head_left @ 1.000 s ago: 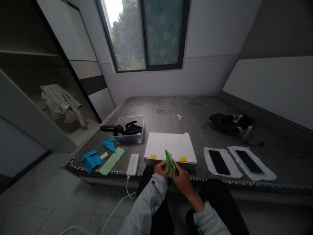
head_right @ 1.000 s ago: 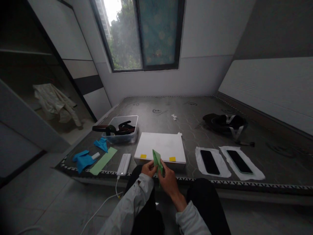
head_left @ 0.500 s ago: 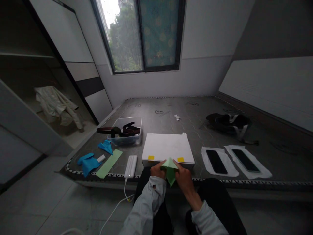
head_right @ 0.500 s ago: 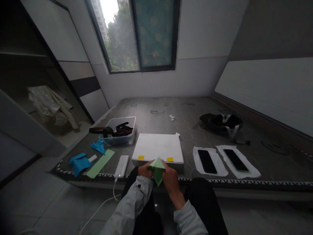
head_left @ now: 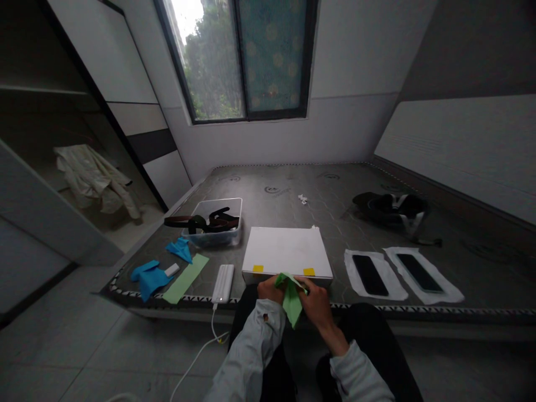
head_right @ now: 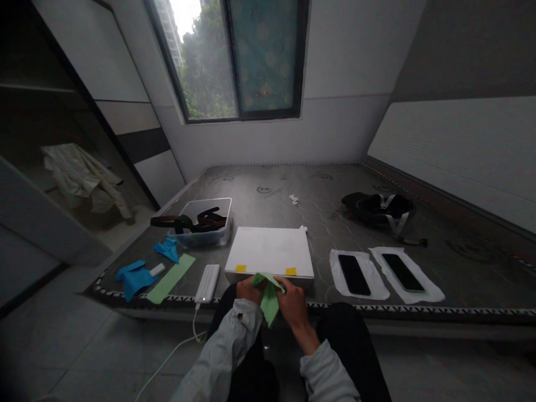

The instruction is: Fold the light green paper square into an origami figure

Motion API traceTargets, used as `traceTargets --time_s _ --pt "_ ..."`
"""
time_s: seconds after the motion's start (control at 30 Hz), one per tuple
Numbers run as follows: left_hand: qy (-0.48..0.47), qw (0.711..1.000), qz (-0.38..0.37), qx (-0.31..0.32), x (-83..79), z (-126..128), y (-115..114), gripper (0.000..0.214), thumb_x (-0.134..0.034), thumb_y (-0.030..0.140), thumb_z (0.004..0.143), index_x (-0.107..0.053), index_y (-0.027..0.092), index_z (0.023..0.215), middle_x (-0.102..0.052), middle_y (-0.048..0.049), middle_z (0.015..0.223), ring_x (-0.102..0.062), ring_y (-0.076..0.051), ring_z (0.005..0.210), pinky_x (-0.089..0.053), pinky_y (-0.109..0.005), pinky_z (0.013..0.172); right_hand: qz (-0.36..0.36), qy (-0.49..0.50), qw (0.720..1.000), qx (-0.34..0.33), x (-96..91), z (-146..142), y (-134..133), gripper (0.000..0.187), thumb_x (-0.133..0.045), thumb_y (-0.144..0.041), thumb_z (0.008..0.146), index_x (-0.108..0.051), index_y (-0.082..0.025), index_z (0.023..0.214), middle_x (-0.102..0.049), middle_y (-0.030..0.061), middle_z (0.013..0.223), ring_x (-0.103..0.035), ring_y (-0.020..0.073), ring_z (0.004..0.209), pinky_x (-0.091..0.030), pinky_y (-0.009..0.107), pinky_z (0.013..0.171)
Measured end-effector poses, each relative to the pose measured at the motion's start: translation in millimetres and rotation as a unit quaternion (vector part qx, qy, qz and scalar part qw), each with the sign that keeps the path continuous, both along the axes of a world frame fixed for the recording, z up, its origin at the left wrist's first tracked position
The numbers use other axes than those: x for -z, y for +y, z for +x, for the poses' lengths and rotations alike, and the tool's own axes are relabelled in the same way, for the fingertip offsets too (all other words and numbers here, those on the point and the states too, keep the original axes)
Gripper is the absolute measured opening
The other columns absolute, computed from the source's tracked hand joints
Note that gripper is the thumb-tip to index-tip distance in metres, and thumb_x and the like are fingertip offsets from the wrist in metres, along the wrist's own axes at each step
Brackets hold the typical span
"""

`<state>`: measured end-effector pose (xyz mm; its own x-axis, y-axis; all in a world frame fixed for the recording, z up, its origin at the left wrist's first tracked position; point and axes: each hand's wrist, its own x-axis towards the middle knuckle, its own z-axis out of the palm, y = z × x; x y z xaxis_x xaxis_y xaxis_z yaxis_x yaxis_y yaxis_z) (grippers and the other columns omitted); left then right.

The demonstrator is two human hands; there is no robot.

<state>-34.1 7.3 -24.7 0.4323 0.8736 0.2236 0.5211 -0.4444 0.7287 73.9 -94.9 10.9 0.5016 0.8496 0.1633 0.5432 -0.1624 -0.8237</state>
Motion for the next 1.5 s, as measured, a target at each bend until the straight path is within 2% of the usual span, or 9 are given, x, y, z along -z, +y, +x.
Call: traceTargets --time_s 0.1,0.23,0.5,0.63,0.73,0.87,1.0,1.23,1.5 --pt "-0.029 0.999 -0.014 0.003 5.1 -2.1 3.3 0.012 -0.065 0.023 0.072 -0.076 0.020 0.077 -0.074 -0.0093 0.077 -0.070 -0.027 0.075 -0.053 -0.032 0.067 -0.013 0.001 1.000 0.018 -0.5 5.8 0.2 0.035 -0.049 -0.022 0.078 -0.067 -0.027 0.108 -0.072 0.0023 0.101 -0.067 0.0209 0.095 -0.049 0.032 0.085" --pt "-0.096 0.993 -0.063 0.025 7.4 -5.6 7.3 0.028 -0.061 0.006 0.066 -0.076 0.022 0.082 -0.074 -0.0055 0.085 -0.069 -0.023 0.081 -0.053 -0.030 0.073 -0.044 0.016 0.998 0.048 -0.3 20.1 -0.8 0.035 -0.049 -0.020 0.074 -0.071 -0.024 0.101 -0.073 0.0054 0.095 -0.067 0.0233 0.093 -0.050 0.034 0.083" --pt "-0.146 0.984 -0.040 0.091 -5.1 -7.7 3.7 0.024 -0.063 0.008 0.064 -0.074 0.018 0.082 -0.074 -0.0061 0.085 -0.068 -0.021 0.081 -0.053 -0.029 0.077 -0.007 0.127 0.992 -0.014 6.0 19.7 -2.1 0.044 -0.048 -0.022 0.075 -0.059 -0.019 0.118 -0.072 0.0058 0.095 -0.066 0.0221 0.089 -0.050 0.033 0.077" --pt "-0.178 0.979 0.009 0.097 -12.4 -7.9 1.6 0.026 -0.058 0.010 0.067 -0.073 0.018 0.087 -0.067 -0.0093 0.109 -0.063 -0.022 0.100 -0.050 -0.030 0.087 0.035 0.171 0.983 -0.049 6.5 18.2 -0.6 0.044 -0.047 -0.026 0.077 -0.059 -0.019 0.118 -0.070 0.0065 0.102 -0.065 0.0215 0.086 -0.050 0.031 0.074" --pt "-0.210 0.973 -0.030 0.093 -15.0 -7.2 0.1 0.029 -0.057 0.011 0.066 -0.072 0.018 0.089 -0.063 -0.0087 0.120 -0.060 -0.023 0.108 -0.048 -0.033 0.092 0.060 0.184 0.980 -0.054 8.8 21.6 0.0 0.042 -0.046 -0.023 0.074 -0.062 -0.019 0.113 -0.067 0.0062 0.109 -0.063 0.0216 0.092 -0.049 0.032 0.078" --pt "-0.240 0.959 -0.113 0.100 -15.7 -8.4 -0.7 0.031 -0.057 0.010 0.065 -0.071 0.017 0.091 -0.069 -0.0077 0.109 -0.064 -0.023 0.100 -0.050 -0.032 0.088 0.068 0.203 0.974 -0.070 9.5 22.6 -0.2 0.042 -0.046 -0.022 0.074 -0.063 -0.021 0.112 -0.066 0.0062 0.112 -0.063 0.0215 0.094 -0.050 0.032 0.079" --pt "-0.236 0.960 -0.128 0.075 -16.3 -8.8 0.4 0.032 -0.056 0.007 0.064 -0.071 0.016 0.091 -0.072 -0.0073 0.097 -0.067 -0.020 0.090 -0.052 -0.028 0.079 0.082 0.195 0.976 -0.048 6.7 20.7 1.1 0.040 -0.049 -0.026 0.076 -0.062 -0.020 0.113 -0.066 0.0079 0.113 -0.062 0.0225 0.100 -0.048 0.035 0.086" --pt "-0.078 0.990 -0.114 0.006 -14.5 -0.4 0.3 0.018 -0.060 0.014 0.064 -0.073 0.021 0.074 -0.073 -0.0012 0.071 -0.067 -0.018 0.070 -0.047 -0.024 0.064 -0.024 0.077 0.996 0.023 11.8 32.0 -0.5 0.032 -0.051 -0.035 0.077 -0.072 -0.017 0.094 -0.073 0.0113 0.091 -0.067 0.0285 0.090 -0.050 0.038 0.080" --pt "-0.051 0.994 -0.092 0.004 -12.1 -2.0 3.4 0.010 -0.057 0.020 0.066 -0.067 0.017 0.063 -0.054 0.0050 0.050 -0.052 -0.010 0.054 -0.033 -0.017 0.051 0.016 0.125 0.992 -0.026 -2.0 28.8 -4.4 0.050 -0.048 -0.053 0.082 -0.062 -0.019 0.116 -0.068 0.0087 0.109 -0.062 0.0268 0.102 -0.049 0.036 0.085"
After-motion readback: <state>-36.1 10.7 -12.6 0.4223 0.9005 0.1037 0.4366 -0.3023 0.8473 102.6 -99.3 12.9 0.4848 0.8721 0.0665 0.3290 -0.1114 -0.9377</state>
